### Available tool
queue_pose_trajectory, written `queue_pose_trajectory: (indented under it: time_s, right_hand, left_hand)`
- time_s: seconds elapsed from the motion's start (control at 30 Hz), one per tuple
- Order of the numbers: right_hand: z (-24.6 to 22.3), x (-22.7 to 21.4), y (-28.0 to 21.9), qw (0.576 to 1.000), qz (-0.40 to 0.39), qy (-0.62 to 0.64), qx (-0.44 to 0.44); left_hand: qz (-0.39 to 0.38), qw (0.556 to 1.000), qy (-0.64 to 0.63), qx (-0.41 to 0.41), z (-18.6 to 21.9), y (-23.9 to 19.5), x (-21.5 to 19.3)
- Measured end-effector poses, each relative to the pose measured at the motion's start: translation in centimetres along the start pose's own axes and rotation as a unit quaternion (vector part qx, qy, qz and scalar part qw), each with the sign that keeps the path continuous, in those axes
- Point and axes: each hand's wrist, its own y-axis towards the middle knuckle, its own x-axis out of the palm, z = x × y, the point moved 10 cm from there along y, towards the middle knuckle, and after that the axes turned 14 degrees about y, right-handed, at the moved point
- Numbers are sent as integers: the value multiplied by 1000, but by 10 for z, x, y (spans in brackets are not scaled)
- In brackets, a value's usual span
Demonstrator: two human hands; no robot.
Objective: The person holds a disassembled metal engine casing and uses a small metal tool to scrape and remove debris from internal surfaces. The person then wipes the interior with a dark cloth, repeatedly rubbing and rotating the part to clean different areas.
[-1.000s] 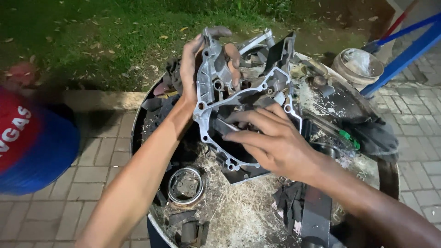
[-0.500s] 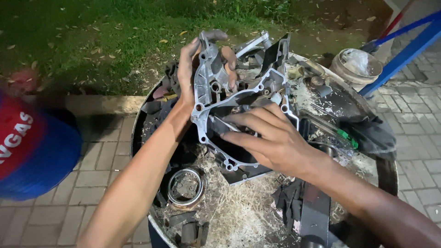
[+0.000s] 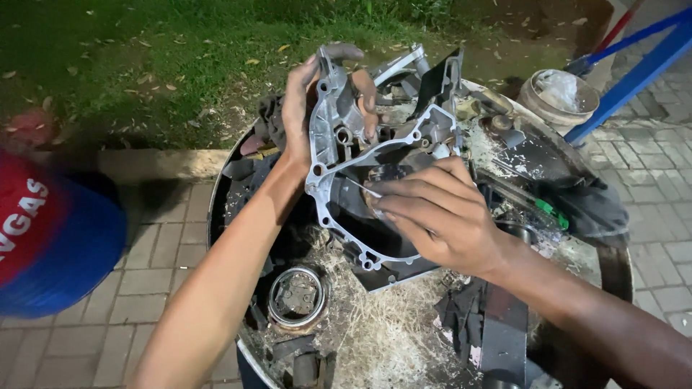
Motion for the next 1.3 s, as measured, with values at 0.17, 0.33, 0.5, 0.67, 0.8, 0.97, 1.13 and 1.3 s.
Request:
queue_pose_trajectory:
  time_s: [0.17,0.33,0.5,0.67,0.8,0.97,1.13,1.3]
  right_hand:
    - [-4,-4,9,1000,5,15,3]
    - [-4,1,14,998,-52,-20,39]
    - [-11,15,13,995,-87,14,48]
    - [-2,12,18,986,-78,118,90]
    - [1,17,8,979,-117,142,88]
    - [-6,23,4,984,-168,41,40]
    - [-9,22,5,978,-195,-73,33]
    - [-11,15,14,987,-144,8,71]
  left_hand:
    - [57,982,174,50,8,2,-15]
    - [32,998,44,24,8,2,0]
    - [21,999,4,32,5,2,1]
    - [23,999,-7,41,9,1,6]
    - [21,999,14,33,6,-2,0]
    - [100,980,161,63,8,1,-20]
    - [38,999,-24,1,1,0,1]
    - [52,996,66,26,13,-3,5]
